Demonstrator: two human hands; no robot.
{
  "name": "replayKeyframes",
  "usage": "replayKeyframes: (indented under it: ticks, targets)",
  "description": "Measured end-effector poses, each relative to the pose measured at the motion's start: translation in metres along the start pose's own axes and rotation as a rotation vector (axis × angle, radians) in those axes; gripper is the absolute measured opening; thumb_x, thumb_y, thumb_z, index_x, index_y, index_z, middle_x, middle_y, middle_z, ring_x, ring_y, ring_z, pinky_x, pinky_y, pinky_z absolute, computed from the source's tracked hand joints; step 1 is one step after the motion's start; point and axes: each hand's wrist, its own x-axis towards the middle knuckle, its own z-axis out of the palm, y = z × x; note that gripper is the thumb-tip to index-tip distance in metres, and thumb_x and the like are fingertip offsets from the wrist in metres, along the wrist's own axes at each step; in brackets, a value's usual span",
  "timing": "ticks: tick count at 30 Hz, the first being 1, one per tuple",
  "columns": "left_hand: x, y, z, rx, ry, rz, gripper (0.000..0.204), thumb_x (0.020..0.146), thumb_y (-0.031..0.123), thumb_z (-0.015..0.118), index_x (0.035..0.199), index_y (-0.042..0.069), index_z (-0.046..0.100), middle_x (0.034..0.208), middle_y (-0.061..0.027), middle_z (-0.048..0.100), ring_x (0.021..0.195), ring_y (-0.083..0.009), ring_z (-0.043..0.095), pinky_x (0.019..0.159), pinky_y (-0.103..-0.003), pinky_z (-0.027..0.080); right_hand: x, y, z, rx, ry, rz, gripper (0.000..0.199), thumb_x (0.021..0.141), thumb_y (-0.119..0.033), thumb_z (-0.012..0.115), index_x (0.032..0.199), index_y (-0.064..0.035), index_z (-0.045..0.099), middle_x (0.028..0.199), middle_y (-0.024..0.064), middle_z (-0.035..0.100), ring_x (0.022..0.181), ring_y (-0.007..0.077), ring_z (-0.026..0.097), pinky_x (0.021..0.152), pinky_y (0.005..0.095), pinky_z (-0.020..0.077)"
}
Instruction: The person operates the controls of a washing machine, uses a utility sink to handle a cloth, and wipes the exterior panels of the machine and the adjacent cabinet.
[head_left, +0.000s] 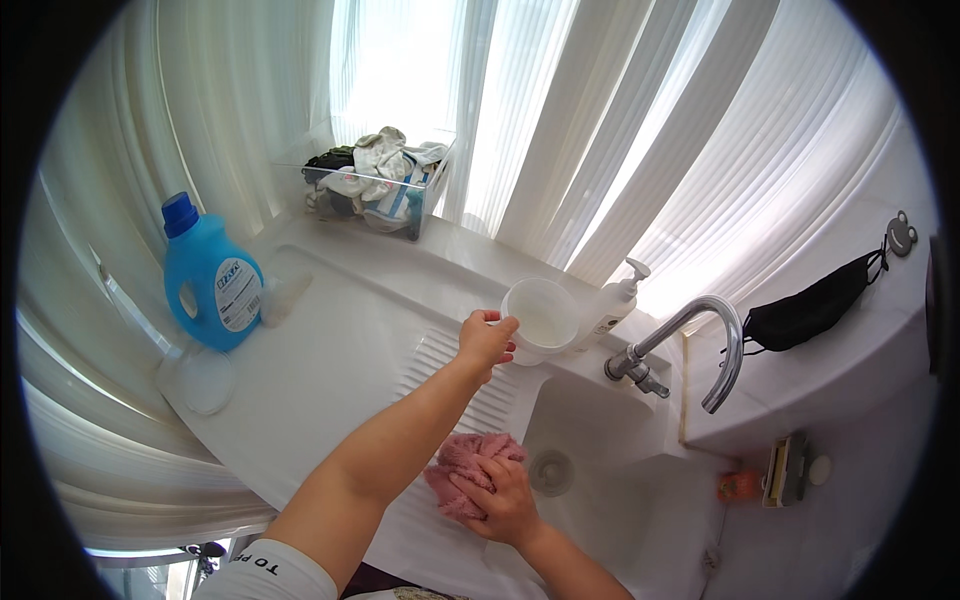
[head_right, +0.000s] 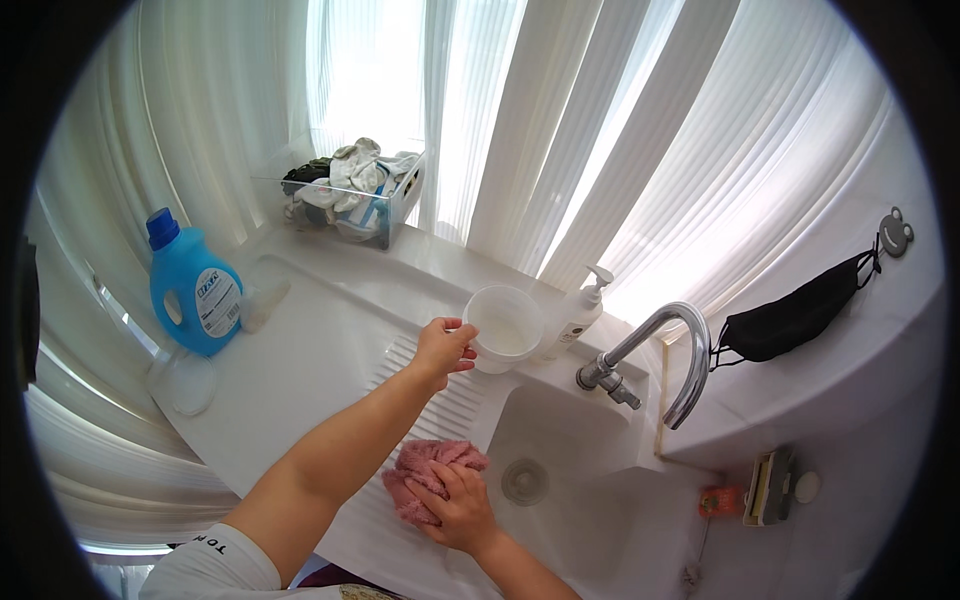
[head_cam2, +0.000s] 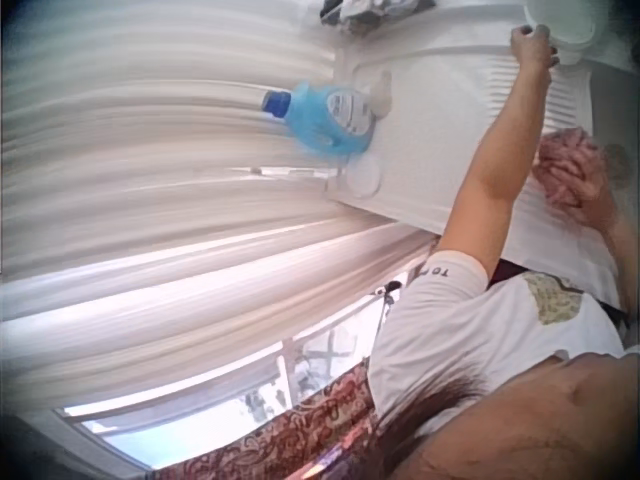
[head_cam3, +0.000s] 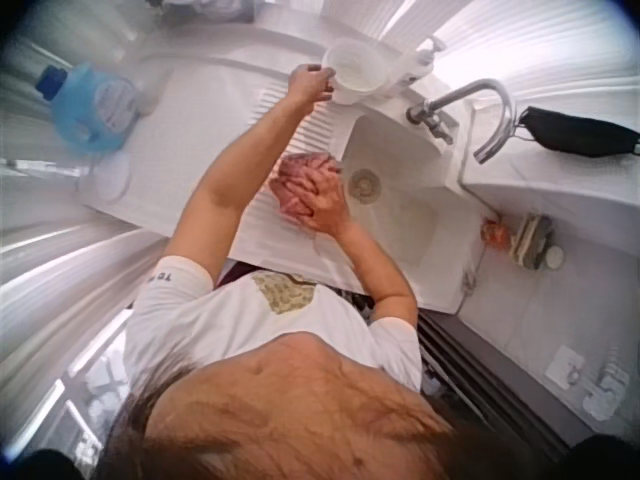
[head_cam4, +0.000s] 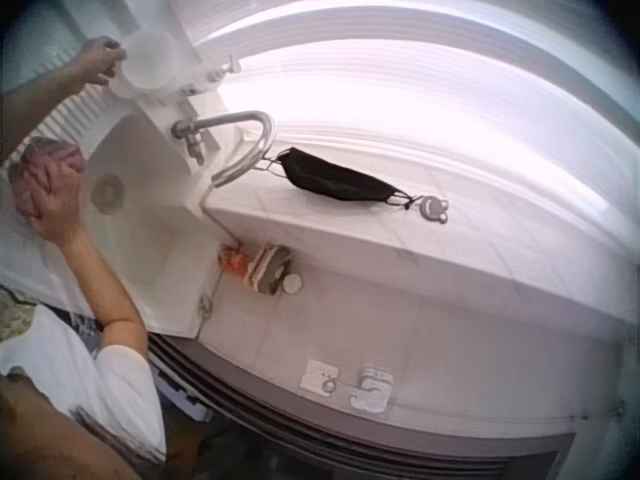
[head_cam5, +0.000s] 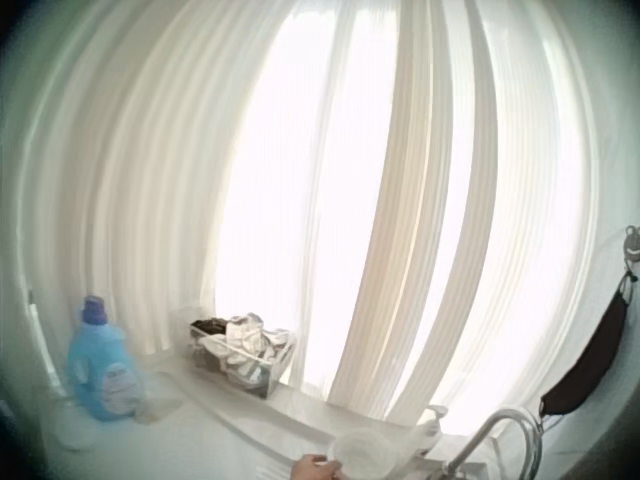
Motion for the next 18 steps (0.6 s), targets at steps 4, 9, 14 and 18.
replayKeyframes:
  ticks: [4,9,14,18]
  targets:
    - [-0.031,0.018,-0.061,-0.12,0.026,0.047,0.04,0.085,0.018,0.063,0.117,0.0,0.046,0.087,-0.0082,0.059,0.073,-0.0159,0.06,0.065,-0.032,0.054,0.028,-0.008,0.034,0.053,-0.319,-0.119,0.064,0.073,-0.053,0.067,0.13,-0.0275,0.054,0.144,0.0129,0.036,0.135,0.0371,0.027,0.1,0.0632,0.0234]
    - [-0.086,0.025,-0.161,-0.203,0.273,0.292,0.034,0.087,0.015,0.06,0.115,0.002,0.045,0.092,-0.0062,0.059,0.074,-0.0129,0.06,0.07,-0.033,0.053,0.109,0.017,0.068,0.059,-0.198,-0.257,0.053,0.073,-0.046,0.069,0.12,-0.0242,0.061,0.133,0.0092,0.047,0.126,0.0334,0.038,0.101,0.0551,0.027]
    - [-0.122,0.012,-0.244,-0.26,0.551,0.315,0.033,0.085,0.014,0.057,0.114,0.003,0.045,0.097,-0.008,0.058,0.078,-0.0151,0.06,0.073,-0.034,0.053,0.218,0.037,0.139,0.008,-0.07,-0.262,0.043,0.073,-0.033,0.072,0.114,-0.0203,0.063,0.121,0.0089,0.053,0.114,0.0317,0.046,0.1,0.049,0.0318]
    - [-0.142,0.007,-0.273,-0.301,0.587,0.299,0.032,0.086,0.012,0.055,0.115,0.002,0.044,0.098,-0.01,0.058,0.082,-0.0163,0.061,0.075,-0.034,0.053,0.278,0.05,0.169,-0.137,0.106,-0.114,0.04,0.074,-0.026,0.072,0.113,-0.0207,0.063,0.116,0.0076,0.054,0.107,0.0311,0.049,0.093,0.0472,0.0367]
